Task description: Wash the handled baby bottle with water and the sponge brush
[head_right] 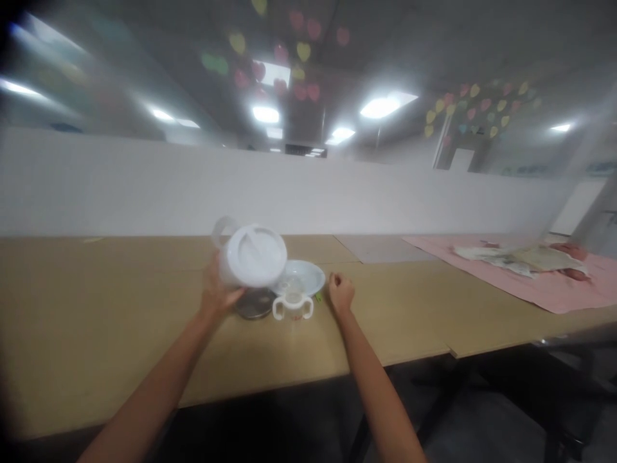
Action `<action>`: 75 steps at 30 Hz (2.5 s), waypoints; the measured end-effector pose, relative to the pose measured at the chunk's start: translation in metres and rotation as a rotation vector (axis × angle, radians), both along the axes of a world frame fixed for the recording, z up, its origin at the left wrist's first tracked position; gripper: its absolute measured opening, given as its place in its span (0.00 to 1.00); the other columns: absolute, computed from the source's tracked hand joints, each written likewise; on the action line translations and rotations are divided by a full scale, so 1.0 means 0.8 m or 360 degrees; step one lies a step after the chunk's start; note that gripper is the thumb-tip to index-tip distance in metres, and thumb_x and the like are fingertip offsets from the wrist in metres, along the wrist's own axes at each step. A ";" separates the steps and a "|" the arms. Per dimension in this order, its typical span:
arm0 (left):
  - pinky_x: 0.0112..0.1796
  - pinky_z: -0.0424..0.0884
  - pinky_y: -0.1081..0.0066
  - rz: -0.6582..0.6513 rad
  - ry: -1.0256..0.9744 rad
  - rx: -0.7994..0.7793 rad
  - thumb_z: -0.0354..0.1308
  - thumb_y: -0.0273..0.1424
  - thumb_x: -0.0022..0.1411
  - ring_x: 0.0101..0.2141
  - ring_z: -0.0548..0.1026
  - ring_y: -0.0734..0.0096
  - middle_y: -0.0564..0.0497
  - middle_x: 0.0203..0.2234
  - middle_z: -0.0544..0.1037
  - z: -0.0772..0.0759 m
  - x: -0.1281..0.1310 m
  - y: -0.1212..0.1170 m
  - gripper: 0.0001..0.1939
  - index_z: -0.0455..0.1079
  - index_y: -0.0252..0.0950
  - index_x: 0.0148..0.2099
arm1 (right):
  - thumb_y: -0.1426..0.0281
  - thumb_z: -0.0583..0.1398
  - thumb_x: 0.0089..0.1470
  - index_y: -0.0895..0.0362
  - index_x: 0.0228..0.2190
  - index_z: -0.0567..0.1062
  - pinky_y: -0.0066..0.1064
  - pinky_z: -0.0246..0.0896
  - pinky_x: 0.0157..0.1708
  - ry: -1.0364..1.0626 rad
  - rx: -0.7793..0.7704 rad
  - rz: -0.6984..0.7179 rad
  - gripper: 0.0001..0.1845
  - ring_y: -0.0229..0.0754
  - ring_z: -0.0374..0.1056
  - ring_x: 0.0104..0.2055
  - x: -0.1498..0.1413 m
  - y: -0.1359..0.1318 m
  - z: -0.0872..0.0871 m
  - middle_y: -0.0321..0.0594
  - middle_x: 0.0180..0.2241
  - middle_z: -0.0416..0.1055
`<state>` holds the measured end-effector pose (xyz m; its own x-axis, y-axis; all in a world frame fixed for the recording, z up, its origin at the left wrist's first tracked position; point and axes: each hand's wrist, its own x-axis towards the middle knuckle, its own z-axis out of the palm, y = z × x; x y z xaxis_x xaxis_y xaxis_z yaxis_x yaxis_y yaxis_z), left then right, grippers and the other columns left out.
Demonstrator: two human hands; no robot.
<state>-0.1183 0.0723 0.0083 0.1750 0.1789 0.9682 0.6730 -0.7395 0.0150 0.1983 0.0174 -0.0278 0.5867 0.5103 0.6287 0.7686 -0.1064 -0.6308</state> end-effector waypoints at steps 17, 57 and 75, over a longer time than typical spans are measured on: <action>0.53 0.47 0.42 0.0073 0.0309 0.0309 0.54 0.42 0.54 0.59 0.45 0.47 0.31 0.58 0.48 -0.004 0.001 -0.001 0.44 0.30 0.36 0.61 | 0.60 0.46 0.52 0.58 0.18 0.68 0.28 0.46 0.28 -0.0117 0.0005 -0.0019 0.22 0.38 0.57 0.24 -0.001 -0.002 0.003 0.39 0.18 0.65; 0.51 0.52 0.48 0.0589 -0.0987 -0.0911 0.56 0.55 0.43 0.55 0.52 0.41 0.25 0.55 0.53 -0.009 -0.012 0.023 0.55 0.40 0.22 0.61 | 0.64 0.56 0.45 0.58 0.24 0.75 0.25 0.46 0.22 0.0017 -0.0896 0.0159 0.11 0.40 0.66 0.26 0.007 0.005 -0.008 0.43 0.25 0.72; 0.51 0.54 0.49 0.0629 -0.0875 -0.0971 0.56 0.52 0.47 0.55 0.54 0.39 0.26 0.55 0.52 -0.012 -0.010 0.020 0.53 0.36 0.21 0.61 | 0.70 0.48 0.52 0.59 0.33 0.66 0.28 0.46 0.22 0.0243 -0.0240 -0.0145 0.10 0.41 0.60 0.24 0.021 0.011 -0.019 0.41 0.23 0.65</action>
